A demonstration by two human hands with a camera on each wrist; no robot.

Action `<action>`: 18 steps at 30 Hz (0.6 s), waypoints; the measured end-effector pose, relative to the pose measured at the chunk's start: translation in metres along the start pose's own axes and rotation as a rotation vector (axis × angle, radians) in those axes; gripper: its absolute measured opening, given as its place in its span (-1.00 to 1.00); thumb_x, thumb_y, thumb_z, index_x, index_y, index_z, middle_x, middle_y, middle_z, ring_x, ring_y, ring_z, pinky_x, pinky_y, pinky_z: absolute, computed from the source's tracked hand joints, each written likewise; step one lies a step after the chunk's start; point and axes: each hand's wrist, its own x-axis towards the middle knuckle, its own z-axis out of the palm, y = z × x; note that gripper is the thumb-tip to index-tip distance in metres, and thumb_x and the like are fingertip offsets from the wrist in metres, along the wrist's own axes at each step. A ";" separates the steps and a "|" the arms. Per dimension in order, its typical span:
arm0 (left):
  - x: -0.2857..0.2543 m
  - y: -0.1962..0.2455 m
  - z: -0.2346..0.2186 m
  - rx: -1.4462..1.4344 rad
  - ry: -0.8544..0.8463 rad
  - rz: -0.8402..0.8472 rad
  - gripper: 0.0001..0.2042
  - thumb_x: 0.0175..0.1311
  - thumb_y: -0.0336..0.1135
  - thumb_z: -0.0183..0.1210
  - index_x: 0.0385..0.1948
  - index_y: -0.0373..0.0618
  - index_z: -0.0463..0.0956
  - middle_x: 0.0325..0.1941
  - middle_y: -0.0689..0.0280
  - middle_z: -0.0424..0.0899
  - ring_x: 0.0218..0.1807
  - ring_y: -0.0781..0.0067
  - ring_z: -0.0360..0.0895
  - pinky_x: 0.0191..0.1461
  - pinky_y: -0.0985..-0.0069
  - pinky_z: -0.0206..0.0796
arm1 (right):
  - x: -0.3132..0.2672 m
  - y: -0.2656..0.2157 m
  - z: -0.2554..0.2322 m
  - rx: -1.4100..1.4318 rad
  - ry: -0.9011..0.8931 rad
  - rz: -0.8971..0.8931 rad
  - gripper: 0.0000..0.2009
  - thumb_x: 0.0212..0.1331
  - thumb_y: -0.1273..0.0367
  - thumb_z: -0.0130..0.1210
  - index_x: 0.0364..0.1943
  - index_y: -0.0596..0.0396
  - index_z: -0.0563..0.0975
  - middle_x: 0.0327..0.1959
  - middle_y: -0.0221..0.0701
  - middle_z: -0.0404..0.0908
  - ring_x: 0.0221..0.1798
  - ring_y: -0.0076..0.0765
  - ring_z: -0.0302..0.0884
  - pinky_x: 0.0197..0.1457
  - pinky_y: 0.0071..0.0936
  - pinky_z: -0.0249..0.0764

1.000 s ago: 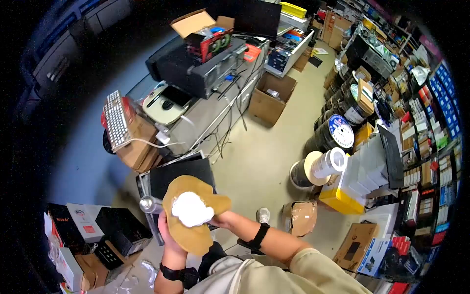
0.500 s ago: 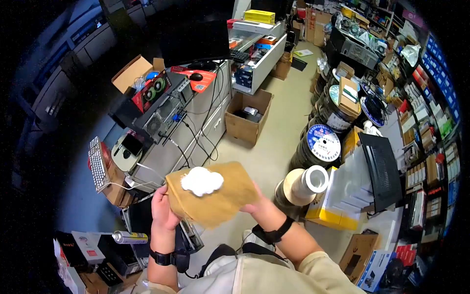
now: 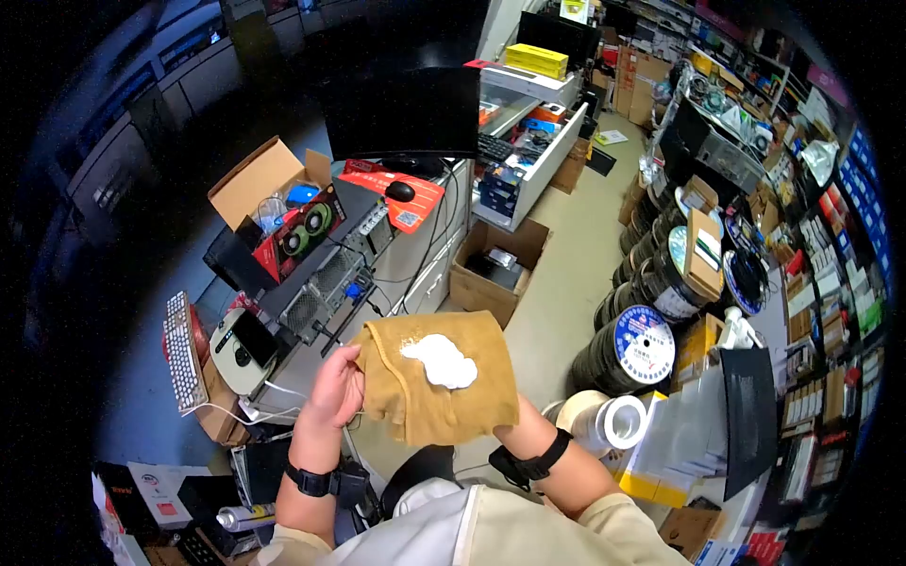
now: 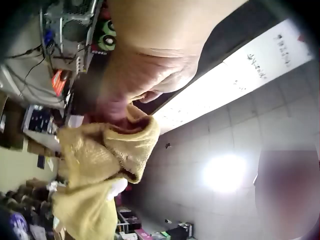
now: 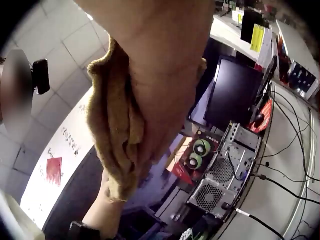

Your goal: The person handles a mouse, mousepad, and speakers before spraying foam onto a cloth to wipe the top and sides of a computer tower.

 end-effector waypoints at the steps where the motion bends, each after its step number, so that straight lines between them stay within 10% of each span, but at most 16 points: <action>1: 0.011 0.015 -0.001 0.120 0.025 0.047 -0.57 0.39 -0.21 -0.20 0.19 -0.24 0.28 0.09 0.19 0.51 0.13 0.41 0.46 0.18 0.51 0.30 | 0.018 -0.004 -0.004 0.346 -0.029 0.134 -0.53 0.38 0.18 -0.17 0.26 0.19 0.25 0.24 -0.20 0.36 0.21 -0.19 0.40 0.26 -0.22 0.37; 9: 0.069 0.134 -0.164 0.734 0.778 0.830 -0.19 0.01 -0.38 0.32 0.32 -0.07 0.02 0.32 0.14 0.19 0.30 0.23 0.21 0.27 0.25 0.18 | 0.124 -0.051 -0.044 0.331 0.155 -0.023 -0.45 0.37 0.04 -0.28 0.26 0.16 0.26 0.24 -0.17 0.35 0.22 -0.02 0.37 0.28 -0.05 0.33; 12: 0.078 0.151 -0.198 0.923 0.798 0.706 0.14 -0.16 -0.29 0.44 0.42 0.06 -0.32 0.46 0.07 -0.07 0.45 0.02 -0.04 0.38 -0.06 -0.06 | 0.155 -0.071 -0.054 0.158 0.112 -0.105 -0.47 0.38 0.07 -0.29 0.24 0.19 0.26 0.23 -0.17 0.37 0.20 -0.06 0.39 0.27 -0.09 0.34; 14: 0.088 0.157 -0.204 1.014 0.709 0.643 0.25 -0.23 -0.30 0.47 0.42 0.10 -0.45 0.48 -0.01 -0.14 0.49 0.01 -0.13 0.45 0.08 -0.16 | 0.166 -0.079 -0.113 0.192 0.127 -0.158 -0.47 0.39 0.08 -0.30 0.24 0.21 0.26 0.22 -0.17 0.38 0.18 -0.07 0.40 0.26 -0.11 0.35; 16: 0.098 0.159 -0.212 1.043 0.653 0.652 0.28 -0.26 -0.32 0.48 0.42 0.11 -0.50 0.49 -0.06 -0.17 0.50 0.01 -0.16 0.47 0.19 -0.20 | 0.191 -0.102 -0.142 -0.755 0.259 -0.133 -0.48 0.39 0.10 -0.30 0.24 0.22 0.26 0.21 -0.17 0.38 0.16 -0.09 0.42 0.26 -0.13 0.35; 18: 0.107 0.164 -0.204 1.055 0.637 0.645 0.30 -0.28 -0.33 0.48 0.42 0.11 -0.51 0.48 -0.10 -0.17 0.50 0.02 -0.16 0.49 0.27 -0.23 | 0.204 -0.108 -0.148 -0.289 0.144 -0.193 -0.48 0.39 0.10 -0.30 0.24 0.22 0.25 0.21 -0.16 0.39 0.16 -0.07 0.43 0.24 -0.11 0.38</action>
